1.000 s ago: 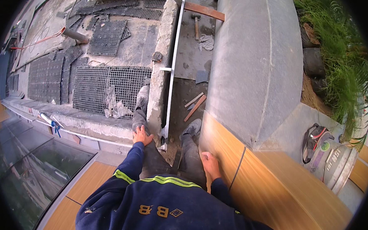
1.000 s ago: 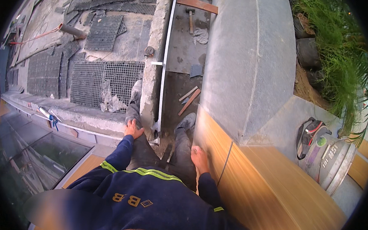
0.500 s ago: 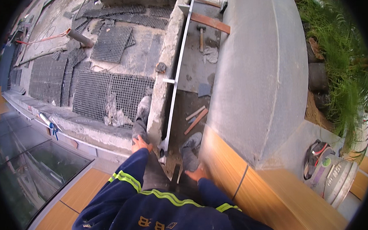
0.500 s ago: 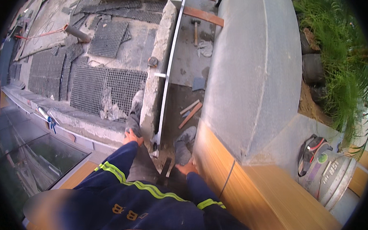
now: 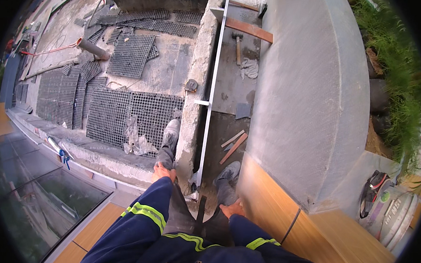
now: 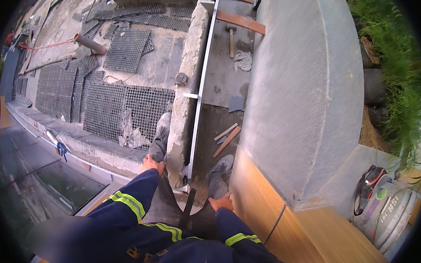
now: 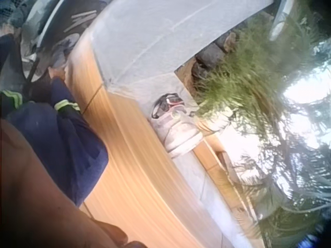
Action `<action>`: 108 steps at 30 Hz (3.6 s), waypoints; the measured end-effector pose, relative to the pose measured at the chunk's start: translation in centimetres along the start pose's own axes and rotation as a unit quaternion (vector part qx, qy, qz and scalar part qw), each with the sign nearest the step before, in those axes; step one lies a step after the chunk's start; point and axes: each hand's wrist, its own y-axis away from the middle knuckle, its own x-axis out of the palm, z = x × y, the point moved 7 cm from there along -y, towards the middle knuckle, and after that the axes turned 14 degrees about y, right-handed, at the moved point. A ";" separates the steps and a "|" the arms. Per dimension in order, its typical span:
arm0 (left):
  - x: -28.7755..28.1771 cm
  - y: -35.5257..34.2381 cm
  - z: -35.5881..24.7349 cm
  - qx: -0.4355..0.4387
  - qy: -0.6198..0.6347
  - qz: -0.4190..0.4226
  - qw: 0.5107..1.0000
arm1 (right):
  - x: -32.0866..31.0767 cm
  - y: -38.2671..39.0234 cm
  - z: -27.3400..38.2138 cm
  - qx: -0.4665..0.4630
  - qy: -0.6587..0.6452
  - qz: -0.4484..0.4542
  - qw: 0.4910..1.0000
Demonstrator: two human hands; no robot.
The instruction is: The person uses a spirit level and a trowel to check and smooth a freshly poured concrete surface. They repeatedly place the level against the wall, observe the bubble, and scrape the surface with the trowel to achieve a flat finish.
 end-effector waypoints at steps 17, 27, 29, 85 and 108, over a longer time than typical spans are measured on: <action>1.6 -5.1 2.2 0.049 -0.085 0.008 0.995 | 0.2 0.6 1.3 0.059 -0.023 0.021 0.998; 2.9 -6.8 3.8 0.067 -0.101 0.023 0.992 | 1.7 0.1 1.2 0.062 -0.014 -0.002 0.998; 0.9 -4.5 1.3 0.049 -0.069 0.023 0.996 | 1.6 -0.1 1.2 0.061 -0.024 -0.002 0.998; -8.4 -8.6 -4.7 0.039 0.159 0.001 0.986 | -71.5 5.6 3.8 -0.022 0.090 -0.637 0.765; -29.3 -17.9 -7.2 0.116 0.124 0.294 0.941 | -73.1 6.2 5.1 -0.001 0.089 -0.650 0.755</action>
